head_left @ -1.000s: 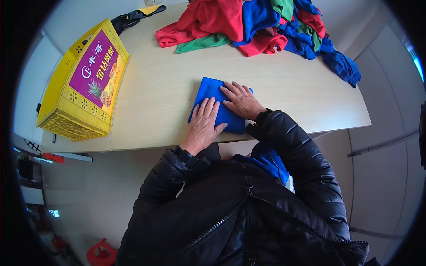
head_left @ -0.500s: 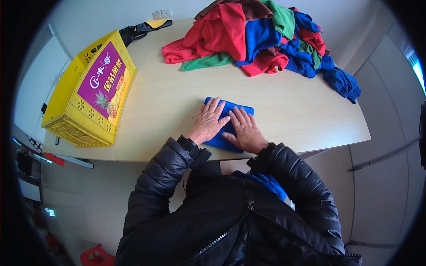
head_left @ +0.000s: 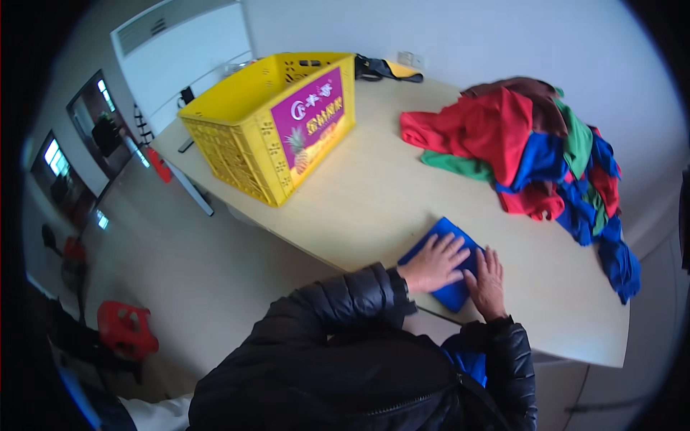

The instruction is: Folding various colored clothes and towels on a table.

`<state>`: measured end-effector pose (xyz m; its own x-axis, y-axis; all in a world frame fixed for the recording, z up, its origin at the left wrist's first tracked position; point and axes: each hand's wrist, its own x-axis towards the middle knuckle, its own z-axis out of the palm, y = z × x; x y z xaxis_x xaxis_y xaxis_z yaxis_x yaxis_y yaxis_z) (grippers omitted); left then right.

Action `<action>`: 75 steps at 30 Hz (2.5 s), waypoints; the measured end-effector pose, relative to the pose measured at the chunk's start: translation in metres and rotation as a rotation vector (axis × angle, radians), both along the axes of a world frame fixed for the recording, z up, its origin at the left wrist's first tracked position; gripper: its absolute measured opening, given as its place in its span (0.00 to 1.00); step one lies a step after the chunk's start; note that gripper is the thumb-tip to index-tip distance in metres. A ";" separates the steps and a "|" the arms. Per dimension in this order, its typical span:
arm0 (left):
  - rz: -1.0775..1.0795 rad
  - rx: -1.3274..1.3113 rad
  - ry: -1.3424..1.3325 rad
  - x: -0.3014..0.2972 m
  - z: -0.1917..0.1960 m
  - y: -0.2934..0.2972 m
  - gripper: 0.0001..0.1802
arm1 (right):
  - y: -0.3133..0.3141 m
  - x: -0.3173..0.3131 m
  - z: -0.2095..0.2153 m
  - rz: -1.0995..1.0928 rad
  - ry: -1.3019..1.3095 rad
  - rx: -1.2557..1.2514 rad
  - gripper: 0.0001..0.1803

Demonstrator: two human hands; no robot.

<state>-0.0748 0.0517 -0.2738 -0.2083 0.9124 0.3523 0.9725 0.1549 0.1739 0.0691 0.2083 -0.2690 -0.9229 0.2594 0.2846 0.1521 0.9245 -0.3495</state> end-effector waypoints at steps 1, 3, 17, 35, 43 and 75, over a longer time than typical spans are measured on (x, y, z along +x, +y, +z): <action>0.022 0.007 0.009 0.007 0.003 -0.008 0.36 | 0.010 0.001 -0.006 -0.062 -0.050 0.032 0.38; -0.099 -0.042 -0.054 0.025 0.012 -0.018 0.38 | 0.014 0.001 -0.018 -0.116 -0.099 0.073 0.38; -0.172 -0.106 0.037 0.014 0.017 -0.054 0.38 | 0.010 -0.036 -0.024 0.023 -0.014 -0.267 0.37; 0.128 -0.186 0.052 -0.087 0.010 -0.106 0.37 | -0.014 -0.043 -0.014 0.227 -0.102 -0.251 0.29; 0.201 -0.232 0.081 -0.118 0.010 -0.108 0.35 | -0.013 -0.038 -0.023 0.239 -0.071 -0.184 0.26; 0.205 -0.037 -0.063 -0.037 -0.012 -0.070 0.41 | -0.043 -0.086 -0.007 0.012 -0.149 0.080 0.34</action>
<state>-0.1117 -0.0179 -0.2856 -0.4117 0.8606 0.2997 0.9072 0.3559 0.2243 -0.0170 0.1655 -0.2763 -0.9592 0.2302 0.1641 0.1856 0.9506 -0.2487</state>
